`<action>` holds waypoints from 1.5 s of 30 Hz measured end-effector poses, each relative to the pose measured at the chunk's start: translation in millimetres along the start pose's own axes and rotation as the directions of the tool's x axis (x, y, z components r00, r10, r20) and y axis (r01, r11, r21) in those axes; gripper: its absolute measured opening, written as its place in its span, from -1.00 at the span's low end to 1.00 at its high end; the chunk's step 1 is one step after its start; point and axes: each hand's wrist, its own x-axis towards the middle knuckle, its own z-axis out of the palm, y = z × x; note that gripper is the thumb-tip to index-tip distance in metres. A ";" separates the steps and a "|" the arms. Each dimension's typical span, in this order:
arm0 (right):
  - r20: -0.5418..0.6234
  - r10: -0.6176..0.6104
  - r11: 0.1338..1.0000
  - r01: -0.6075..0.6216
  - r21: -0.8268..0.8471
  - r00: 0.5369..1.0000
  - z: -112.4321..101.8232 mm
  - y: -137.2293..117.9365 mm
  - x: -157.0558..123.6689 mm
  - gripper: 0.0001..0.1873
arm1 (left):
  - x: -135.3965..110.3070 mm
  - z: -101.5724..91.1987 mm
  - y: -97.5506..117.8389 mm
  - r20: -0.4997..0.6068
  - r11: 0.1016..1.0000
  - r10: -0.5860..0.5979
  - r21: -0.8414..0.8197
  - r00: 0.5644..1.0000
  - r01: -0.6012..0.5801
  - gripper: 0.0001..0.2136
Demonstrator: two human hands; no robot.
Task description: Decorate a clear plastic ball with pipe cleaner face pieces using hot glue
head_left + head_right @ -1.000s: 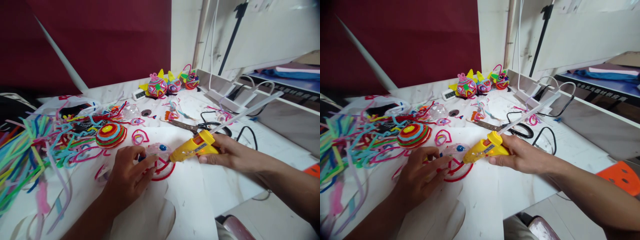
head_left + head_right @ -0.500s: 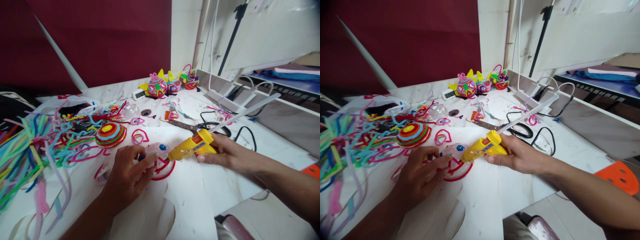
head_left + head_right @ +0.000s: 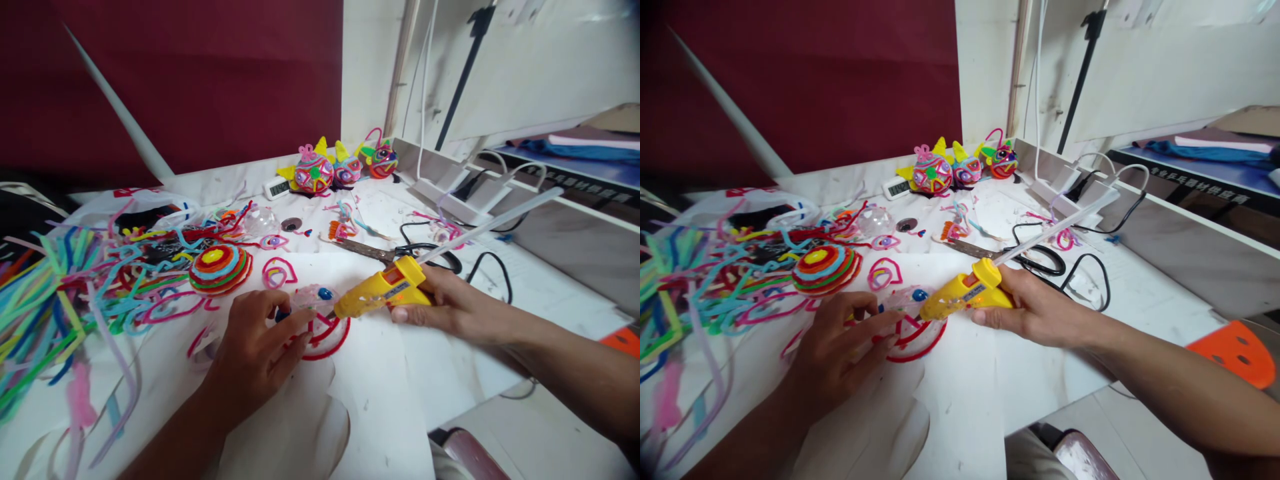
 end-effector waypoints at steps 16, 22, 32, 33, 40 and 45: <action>-0.069 -0.013 0.996 0.019 0.088 0.998 -5.1 -0.5 1.9 -0.70 | -1.4 -0.8 -0.4 -0.002 1.000 -0.004 -0.006 1.000 0.004 -0.78; -0.156 0.081 0.970 -0.042 0.239 0.984 -20.3 -6.8 2.9 -0.66 | 0.5 0.0 -0.3 -0.007 1.000 0.006 -0.004 1.000 -0.006 -0.76; -0.412 0.223 0.961 -0.129 0.243 0.883 -64.5 2.8 11.7 -0.54 | -0.2 3.5 -5.3 -0.032 0.998 0.058 0.036 0.998 -0.056 -0.75; -0.423 0.247 0.958 -0.154 0.243 0.872 -68.0 4.3 13.6 -0.53 | -0.4 3.6 -6.1 -0.040 0.997 0.068 0.038 0.997 -0.066 -0.75; -0.439 0.327 0.945 -0.274 0.181 0.837 -75.6 16.4 30.6 -0.41 | -1.1 4.7 -9.9 -0.082 0.993 0.111 0.054 0.990 -0.107 -0.74; -0.430 0.309 0.943 -0.333 0.020 0.848 -64.6 27.0 40.4 -0.46 | -0.3 4.0 -9.9 -0.066 0.990 0.118 0.081 0.991 -0.113 -0.77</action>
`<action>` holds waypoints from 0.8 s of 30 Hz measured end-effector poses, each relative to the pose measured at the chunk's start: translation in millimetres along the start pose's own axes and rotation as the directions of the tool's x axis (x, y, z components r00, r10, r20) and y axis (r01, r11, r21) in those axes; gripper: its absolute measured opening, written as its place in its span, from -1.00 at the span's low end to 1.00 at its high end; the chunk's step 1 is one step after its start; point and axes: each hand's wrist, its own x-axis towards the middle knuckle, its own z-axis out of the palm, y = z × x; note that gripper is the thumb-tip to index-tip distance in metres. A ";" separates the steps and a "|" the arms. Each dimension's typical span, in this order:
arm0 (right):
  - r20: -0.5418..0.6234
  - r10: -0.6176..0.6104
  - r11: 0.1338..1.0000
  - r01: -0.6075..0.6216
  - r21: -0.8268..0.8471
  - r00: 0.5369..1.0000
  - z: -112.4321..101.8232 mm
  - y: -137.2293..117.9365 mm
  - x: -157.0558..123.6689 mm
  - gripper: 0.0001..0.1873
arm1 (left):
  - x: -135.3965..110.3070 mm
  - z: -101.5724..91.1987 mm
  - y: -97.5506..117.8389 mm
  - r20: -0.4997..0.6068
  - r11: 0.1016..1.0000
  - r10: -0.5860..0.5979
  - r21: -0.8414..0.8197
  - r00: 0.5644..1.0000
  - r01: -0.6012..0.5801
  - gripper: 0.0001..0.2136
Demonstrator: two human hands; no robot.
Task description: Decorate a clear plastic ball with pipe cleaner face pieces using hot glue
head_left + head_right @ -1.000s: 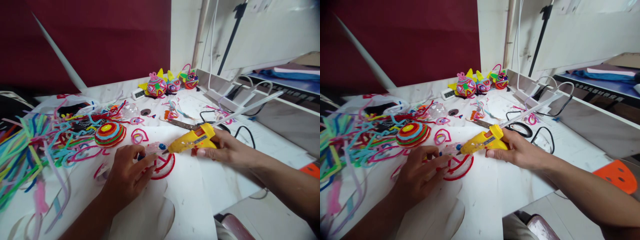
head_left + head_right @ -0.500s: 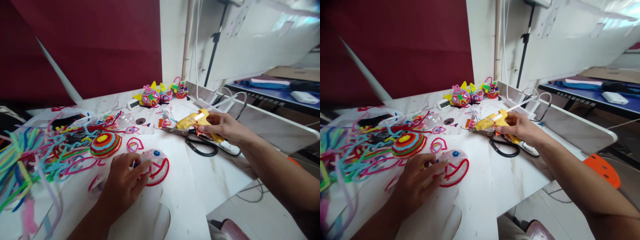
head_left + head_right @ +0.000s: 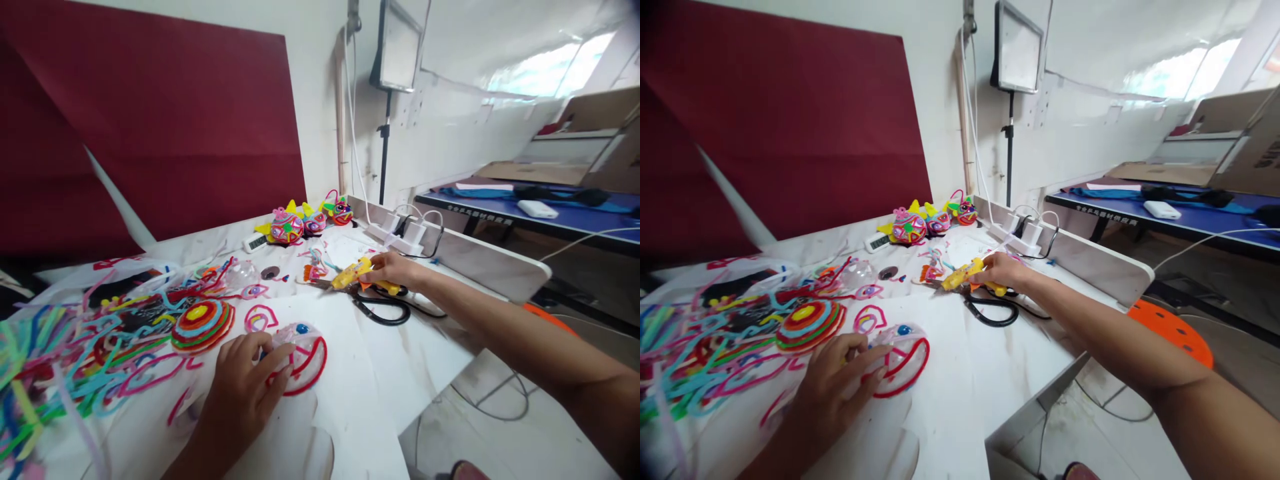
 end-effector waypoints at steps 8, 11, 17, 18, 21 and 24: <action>-0.105 -0.236 0.889 0.171 -0.425 0.966 9.3 -5.6 -19.1 -0.65 | 4.5 -3.9 6.6 0.021 0.999 -0.033 0.018 0.999 0.033 -0.81; -0.001 -0.440 0.792 0.388 -0.471 0.898 26.4 -19.1 -45.3 -0.74 | 4.7 -4.2 7.5 0.023 0.999 -0.038 0.014 0.999 0.037 -0.82; 0.370 -0.804 0.390 0.882 -0.264 0.466 74.0 -34.6 -84.1 -0.59 | 3.6 -5.1 8.3 0.050 0.999 -0.046 0.002 0.998 0.046 -0.82; 0.378 -0.802 0.379 0.884 -0.275 0.462 78.5 -34.3 -85.5 -0.58 | 3.5 -4.9 8.1 0.050 0.999 -0.045 -0.002 0.998 0.045 -0.81; 0.379 -0.795 0.367 0.873 -0.320 0.473 85.0 -30.2 -84.3 -0.57 | 3.3 -3.8 7.4 0.041 0.999 -0.039 -0.017 0.998 0.039 -0.80; 0.383 -0.799 0.340 0.874 -0.347 0.463 87.4 -24.6 -81.2 -0.59 | 3.0 -2.8 7.0 0.038 0.999 -0.037 -0.032 0.999 0.039 -0.80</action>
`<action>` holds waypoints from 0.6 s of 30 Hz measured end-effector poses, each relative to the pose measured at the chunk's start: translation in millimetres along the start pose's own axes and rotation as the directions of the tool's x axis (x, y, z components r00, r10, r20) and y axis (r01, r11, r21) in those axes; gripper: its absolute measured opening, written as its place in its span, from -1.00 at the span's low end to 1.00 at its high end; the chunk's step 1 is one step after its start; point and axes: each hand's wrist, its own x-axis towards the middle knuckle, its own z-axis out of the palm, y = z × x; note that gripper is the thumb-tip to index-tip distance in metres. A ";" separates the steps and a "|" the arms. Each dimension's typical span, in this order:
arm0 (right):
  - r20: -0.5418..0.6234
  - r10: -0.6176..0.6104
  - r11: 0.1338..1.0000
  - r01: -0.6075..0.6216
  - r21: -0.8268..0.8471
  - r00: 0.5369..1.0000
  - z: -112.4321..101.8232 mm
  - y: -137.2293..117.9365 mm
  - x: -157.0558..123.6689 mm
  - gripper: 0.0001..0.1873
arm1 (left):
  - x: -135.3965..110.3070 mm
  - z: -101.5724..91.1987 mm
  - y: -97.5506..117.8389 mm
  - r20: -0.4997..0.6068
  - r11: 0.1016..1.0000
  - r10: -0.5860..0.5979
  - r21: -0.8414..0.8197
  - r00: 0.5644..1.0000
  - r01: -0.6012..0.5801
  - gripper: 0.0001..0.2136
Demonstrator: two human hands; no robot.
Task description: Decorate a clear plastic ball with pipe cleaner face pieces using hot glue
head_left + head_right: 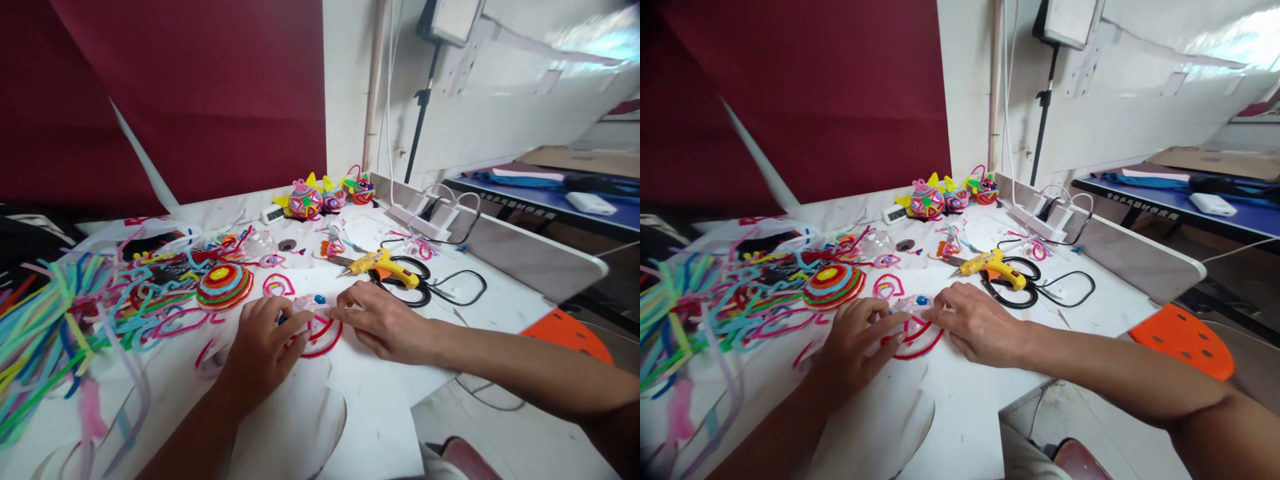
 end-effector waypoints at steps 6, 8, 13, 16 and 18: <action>-0.019 -0.055 0.997 0.054 -0.053 0.998 8.9 2.3 -1.8 -0.62 | -0.4 -1.0 0.6 0.006 1.000 -0.009 -0.003 1.000 0.009 -0.81; -0.010 -0.071 0.995 0.070 -0.073 0.997 10.1 2.6 -2.3 -0.61 | -0.5 -1.3 0.6 0.007 1.000 -0.008 -0.002 1.000 0.009 -0.81; 0.029 -0.074 0.993 0.077 -0.091 0.997 10.3 2.7 -2.9 -0.62 | -0.3 -0.6 -0.1 0.009 1.000 -0.012 -0.006 1.000 0.012 -0.81; 0.046 -0.071 0.992 0.076 -0.105 0.996 10.2 2.2 -2.3 -0.62 | 0.0 0.1 -0.3 0.003 1.000 -0.012 -0.010 1.000 0.012 -0.82; 0.052 -0.072 0.990 0.078 -0.117 0.996 10.5 2.0 -2.3 -0.62 | 0.0 0.3 -0.1 -0.003 1.000 -0.012 -0.007 1.000 0.012 -0.82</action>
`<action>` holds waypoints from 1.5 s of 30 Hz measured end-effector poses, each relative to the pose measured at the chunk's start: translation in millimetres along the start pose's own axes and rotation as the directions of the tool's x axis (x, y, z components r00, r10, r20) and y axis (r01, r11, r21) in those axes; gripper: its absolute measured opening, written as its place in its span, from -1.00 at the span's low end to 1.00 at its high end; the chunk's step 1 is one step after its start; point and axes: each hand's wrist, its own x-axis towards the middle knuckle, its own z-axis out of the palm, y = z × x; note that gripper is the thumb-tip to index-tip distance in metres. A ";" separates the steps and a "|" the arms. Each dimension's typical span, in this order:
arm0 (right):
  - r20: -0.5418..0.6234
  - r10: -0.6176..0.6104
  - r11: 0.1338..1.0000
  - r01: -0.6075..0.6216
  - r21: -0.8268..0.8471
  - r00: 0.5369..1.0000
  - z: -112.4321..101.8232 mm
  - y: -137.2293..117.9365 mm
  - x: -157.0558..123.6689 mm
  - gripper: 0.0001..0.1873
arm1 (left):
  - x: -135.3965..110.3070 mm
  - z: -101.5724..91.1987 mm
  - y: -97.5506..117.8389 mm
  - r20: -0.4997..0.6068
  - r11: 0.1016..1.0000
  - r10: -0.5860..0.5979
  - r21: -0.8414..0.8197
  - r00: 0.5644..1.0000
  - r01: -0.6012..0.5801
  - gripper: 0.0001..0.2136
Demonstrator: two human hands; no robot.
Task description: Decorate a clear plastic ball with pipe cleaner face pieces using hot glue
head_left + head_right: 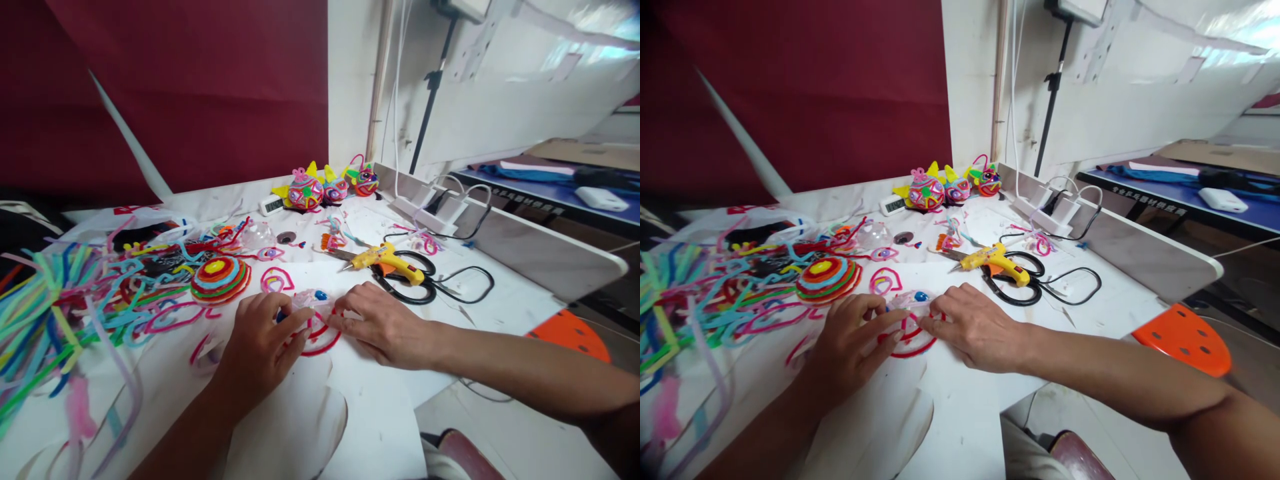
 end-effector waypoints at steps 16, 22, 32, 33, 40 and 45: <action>0.013 -0.086 0.974 0.087 -0.211 0.996 1.2 0.0 0.3 -0.68 | 0.0 1.1 0.1 0.000 1.000 0.018 0.008 1.000 -0.018 -0.80; 0.022 -0.110 0.964 0.113 -0.240 0.994 1.7 0.5 -0.8 -0.69 | 0.3 0.5 0.6 0.007 1.000 0.014 -0.009 1.000 -0.014 -0.77; 0.007 -0.134 0.954 0.130 -0.270 0.991 0.8 -1.0 -1.8 -0.69 | 0.9 -0.4 1.3 0.004 1.000 0.023 -0.011 1.000 -0.023 -0.80; 0.003 -0.136 0.953 0.131 -0.274 0.991 1.3 -0.8 -2.2 -0.69 | 1.3 -0.3 1.3 0.005 1.000 0.023 -0.012 1.000 -0.023 -0.80; -0.010 -0.148 0.957 0.141 -0.255 0.989 3.8 0.4 -3.6 -0.69 | -0.3 0.0 1.4 0.002 1.000 0.009 -0.007 1.000 -0.009 -0.83; -0.052 -0.140 0.967 0.125 -0.220 0.989 3.4 0.9 -3.8 -0.71 | -1.5 0.0 2.8 -0.004 1.000 0.009 -0.015 1.000 -0.009 -0.83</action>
